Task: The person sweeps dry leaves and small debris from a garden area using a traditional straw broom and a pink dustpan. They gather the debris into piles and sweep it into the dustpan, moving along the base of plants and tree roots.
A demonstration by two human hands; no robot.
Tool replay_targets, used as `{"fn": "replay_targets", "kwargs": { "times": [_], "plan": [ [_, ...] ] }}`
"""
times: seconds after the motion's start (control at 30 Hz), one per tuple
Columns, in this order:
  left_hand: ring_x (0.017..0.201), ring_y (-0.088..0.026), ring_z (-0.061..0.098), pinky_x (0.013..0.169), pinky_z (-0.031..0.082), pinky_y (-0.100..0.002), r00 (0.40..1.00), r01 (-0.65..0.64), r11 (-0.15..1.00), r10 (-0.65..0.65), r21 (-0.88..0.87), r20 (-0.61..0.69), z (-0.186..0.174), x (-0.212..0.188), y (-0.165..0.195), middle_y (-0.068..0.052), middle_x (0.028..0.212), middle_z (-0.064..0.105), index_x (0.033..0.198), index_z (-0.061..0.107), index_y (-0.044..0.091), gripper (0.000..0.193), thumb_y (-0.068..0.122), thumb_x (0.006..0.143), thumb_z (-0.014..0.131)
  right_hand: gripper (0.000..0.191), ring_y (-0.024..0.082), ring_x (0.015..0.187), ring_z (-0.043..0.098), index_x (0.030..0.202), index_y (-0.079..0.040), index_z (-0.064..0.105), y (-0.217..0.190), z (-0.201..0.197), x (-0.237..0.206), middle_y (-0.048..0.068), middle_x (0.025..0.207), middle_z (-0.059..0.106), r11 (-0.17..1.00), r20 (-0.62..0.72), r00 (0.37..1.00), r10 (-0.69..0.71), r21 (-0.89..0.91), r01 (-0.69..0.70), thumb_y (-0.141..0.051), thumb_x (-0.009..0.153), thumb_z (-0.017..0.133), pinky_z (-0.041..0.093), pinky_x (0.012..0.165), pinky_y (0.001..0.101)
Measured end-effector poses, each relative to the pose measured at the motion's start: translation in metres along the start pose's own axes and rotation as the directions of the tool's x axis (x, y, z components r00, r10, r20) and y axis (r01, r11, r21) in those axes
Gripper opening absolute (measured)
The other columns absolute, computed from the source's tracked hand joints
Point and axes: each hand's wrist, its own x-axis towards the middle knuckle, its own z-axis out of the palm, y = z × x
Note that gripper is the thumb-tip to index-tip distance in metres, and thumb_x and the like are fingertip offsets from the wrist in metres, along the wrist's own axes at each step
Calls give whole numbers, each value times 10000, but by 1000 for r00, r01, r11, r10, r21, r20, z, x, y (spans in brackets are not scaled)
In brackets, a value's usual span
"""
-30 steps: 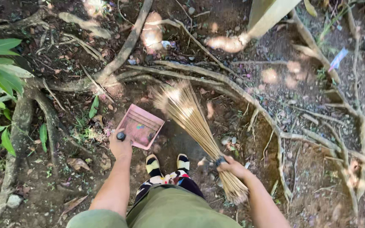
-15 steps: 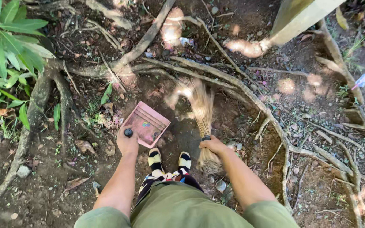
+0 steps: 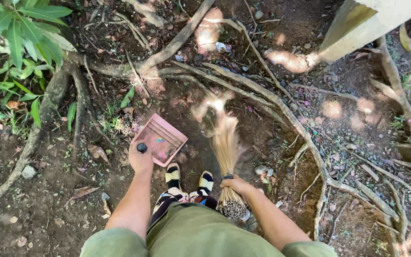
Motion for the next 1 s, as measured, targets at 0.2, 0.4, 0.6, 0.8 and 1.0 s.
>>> {"fn": "replay_targets", "kwargs": {
  "times": [0.2, 0.4, 0.6, 0.8, 1.0],
  "plan": [
    [1017, -355, 642, 902, 507, -411, 997, 55, 999, -55, -3, -62, -3, -6, -7, -146, 1095, 650, 1002, 694, 100, 218, 65, 796, 757, 661, 151, 768, 688, 1393, -198, 535, -11, -72, -56, 49, 943, 749, 962, 136, 989, -58, -256, 92, -345, 782, 739, 556, 712, 301],
    [1020, -356, 641, 893, 505, -410, 990, 42, 999, -41, 8, -132, -4, -5, -4, -138, 1095, 650, 1003, 698, 104, 248, 61, 766, 755, 425, 241, 711, 721, 1108, 46, 711, 22, -103, -27, 139, 852, 756, 992, -129, 985, -116, 36, 121, -203, 772, 784, 598, 672, 378],
    [999, -343, 656, 880, 512, -404, 993, 81, 996, -83, -33, -88, 29, -17, 22, -129, 1091, 660, 1014, 705, 121, 233, 64, 790, 735, 453, 218, 655, 672, 1200, 12, 594, -29, -59, 56, 101, 822, 709, 986, -29, 999, -13, 165, 18, -211, 828, 722, 564, 595, 349],
    [964, -327, 662, 854, 518, -388, 997, -70, 987, 62, -147, -54, 65, -8, 73, -132, 1070, 666, 984, 684, 103, 224, 30, 774, 707, 672, 228, 596, 661, 1398, -51, 491, -44, -116, -59, 125, 819, 687, 998, 47, 997, -55, 44, 52, -262, 803, 724, 560, 506, 333],
    [859, -192, 648, 811, 524, -321, 989, -6, 947, 53, -322, 138, 104, 20, 126, -74, 928, 665, 988, 676, 72, 205, 2, 797, 706, 652, 290, 602, 663, 1399, -144, 480, -2, -208, -165, 165, 855, 648, 948, -307, 952, 6, 304, 92, -198, 788, 705, 586, 533, 430]
  ]
}}
